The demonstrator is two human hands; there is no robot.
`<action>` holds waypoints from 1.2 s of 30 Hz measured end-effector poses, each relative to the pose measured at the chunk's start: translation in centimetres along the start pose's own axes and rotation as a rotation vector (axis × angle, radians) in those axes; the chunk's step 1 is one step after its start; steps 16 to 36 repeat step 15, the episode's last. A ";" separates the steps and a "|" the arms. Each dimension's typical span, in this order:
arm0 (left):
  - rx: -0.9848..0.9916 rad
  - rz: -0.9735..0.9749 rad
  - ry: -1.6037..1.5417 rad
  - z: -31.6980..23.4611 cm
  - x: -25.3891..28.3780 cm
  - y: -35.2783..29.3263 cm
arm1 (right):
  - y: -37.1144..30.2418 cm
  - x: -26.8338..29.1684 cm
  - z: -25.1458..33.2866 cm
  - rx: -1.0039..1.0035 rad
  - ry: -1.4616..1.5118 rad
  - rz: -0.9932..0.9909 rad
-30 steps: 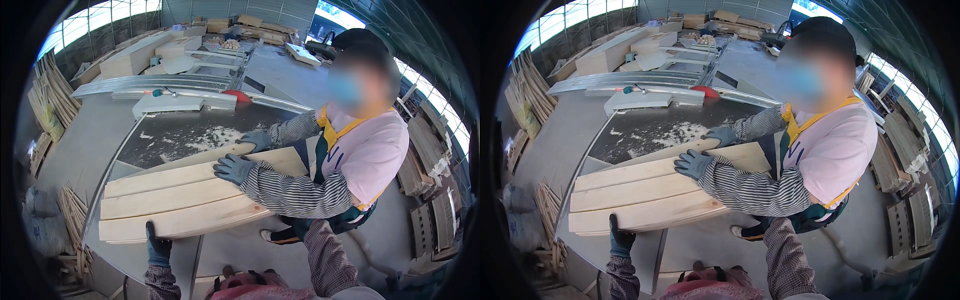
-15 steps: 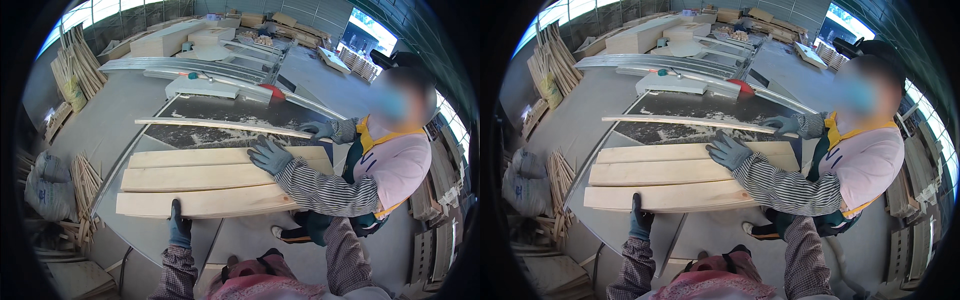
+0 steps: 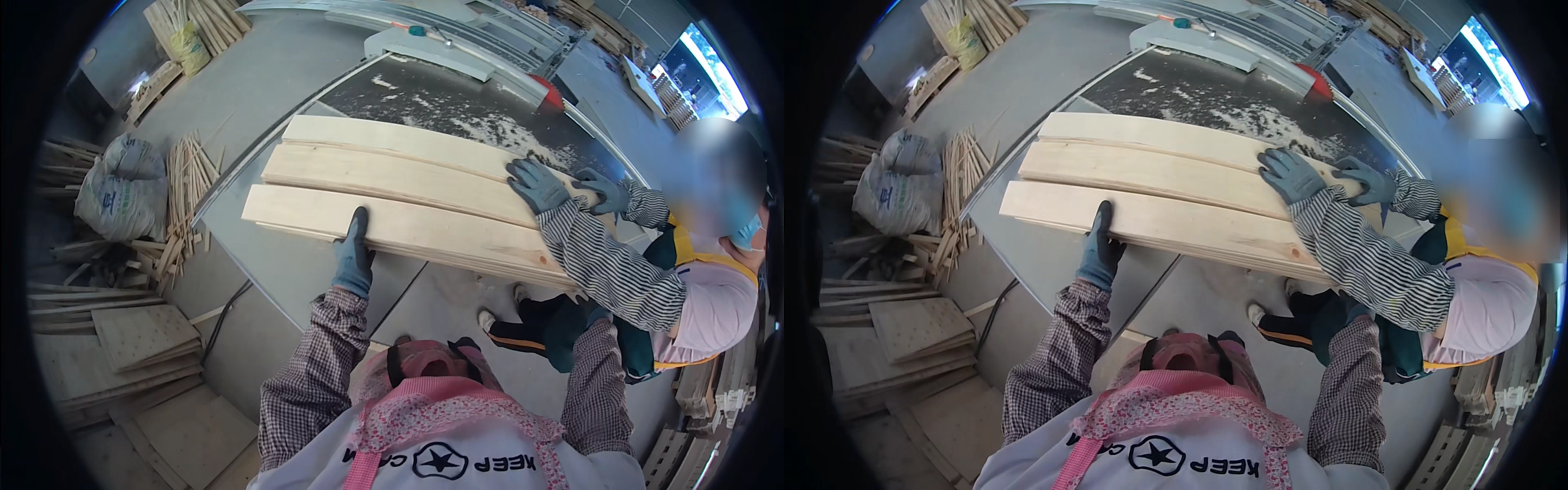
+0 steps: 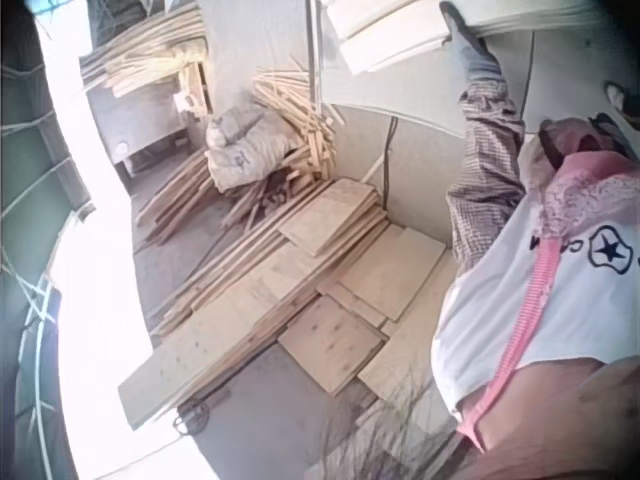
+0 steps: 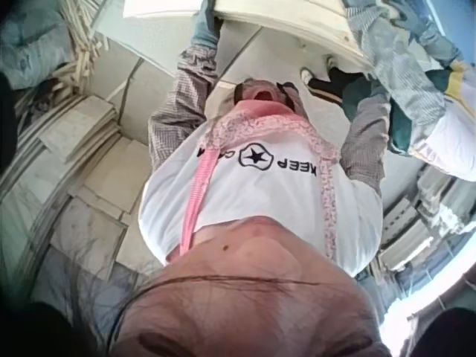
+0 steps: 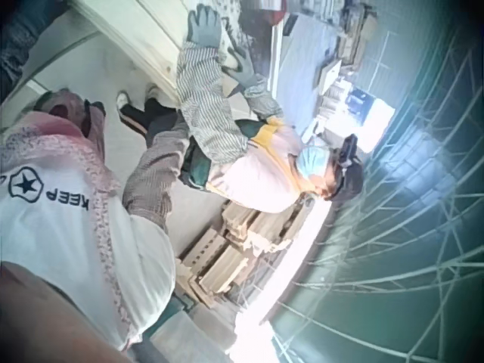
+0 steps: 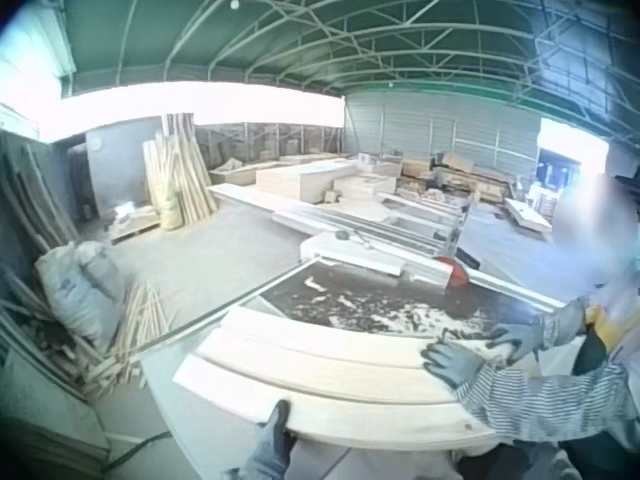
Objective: The person feeds a large sheet of plywood into a table saw and guides it through the blade to cut it into smaller pieces. The person then stacks the cut pieces and continues the process with additional sheets.
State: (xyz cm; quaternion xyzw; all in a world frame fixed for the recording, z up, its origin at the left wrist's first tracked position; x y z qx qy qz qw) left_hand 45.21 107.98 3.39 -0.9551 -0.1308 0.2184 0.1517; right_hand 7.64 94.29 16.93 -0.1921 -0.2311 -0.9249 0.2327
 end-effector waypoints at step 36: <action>-0.061 -0.034 0.048 -3.6 -3.2 -2.6 | -0.1 -1.9 8.0 0.564 -1.332 0.280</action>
Point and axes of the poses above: each hand's wrist, its own y-axis towards the middle knuckle, its own x-axis out of the back of the hand, z = x × y, the point moved 3 cm from there along y, towards the middle knuckle, and after that the axes turned 2 degrees about z, right-handed, at the moved point
